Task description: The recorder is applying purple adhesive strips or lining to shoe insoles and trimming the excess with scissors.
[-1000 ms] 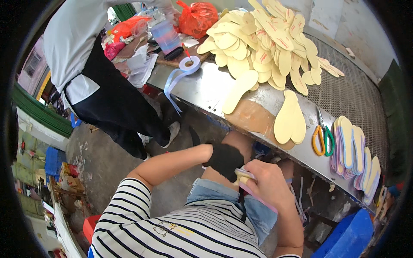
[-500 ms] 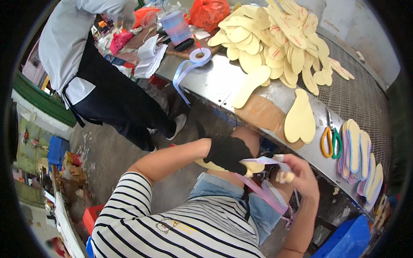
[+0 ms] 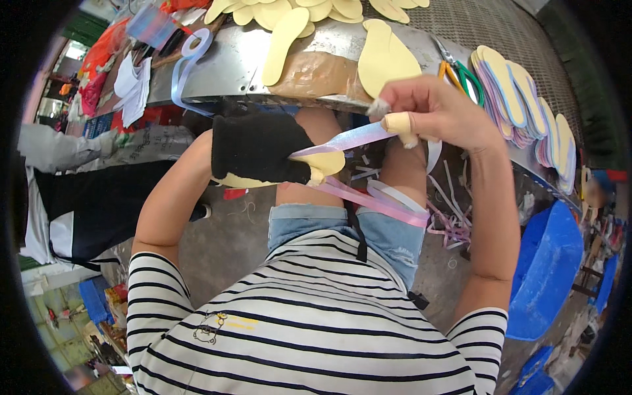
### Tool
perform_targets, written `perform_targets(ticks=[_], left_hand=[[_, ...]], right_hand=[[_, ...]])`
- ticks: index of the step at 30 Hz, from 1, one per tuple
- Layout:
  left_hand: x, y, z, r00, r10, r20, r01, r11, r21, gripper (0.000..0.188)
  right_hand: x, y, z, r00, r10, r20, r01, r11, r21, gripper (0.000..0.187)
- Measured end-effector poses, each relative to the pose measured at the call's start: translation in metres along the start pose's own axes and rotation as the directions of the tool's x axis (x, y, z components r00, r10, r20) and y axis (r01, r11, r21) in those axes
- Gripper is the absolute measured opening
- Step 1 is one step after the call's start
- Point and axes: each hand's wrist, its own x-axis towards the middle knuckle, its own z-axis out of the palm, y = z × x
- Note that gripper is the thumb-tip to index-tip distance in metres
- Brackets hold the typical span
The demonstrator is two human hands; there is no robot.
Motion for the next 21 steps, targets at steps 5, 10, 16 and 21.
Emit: perform_targets(ticks=[5,10,16,21], left_hand=[[-0.009,0.006,0.001,0.998,0.047,-0.037,-0.053,0.979,-0.195,0.041],[-0.021,-0.003,0.021,0.948,0.125,-0.294,-0.261,0.835,-0.485,0.039],[-0.027,0.009,0.031,0.862,-0.062,-0.502,-0.375,0.589,-0.716,0.034],[-0.021,0.015,0.041,0.722,-0.246,-0.646,-0.479,0.496,-0.724,0.031]], right_hand=[[-0.004,-0.051,-0.024,0.985,-0.167,-0.037,0.157,0.967,-0.2,0.019],[-0.021,-0.059,-0.025,0.943,-0.167,-0.287,0.105,0.97,-0.218,0.018],[-0.033,-0.017,0.025,0.844,-0.139,-0.518,0.168,0.986,0.008,0.015],[-0.028,-0.003,0.074,0.751,-0.139,-0.646,0.294,0.946,0.138,0.012]])
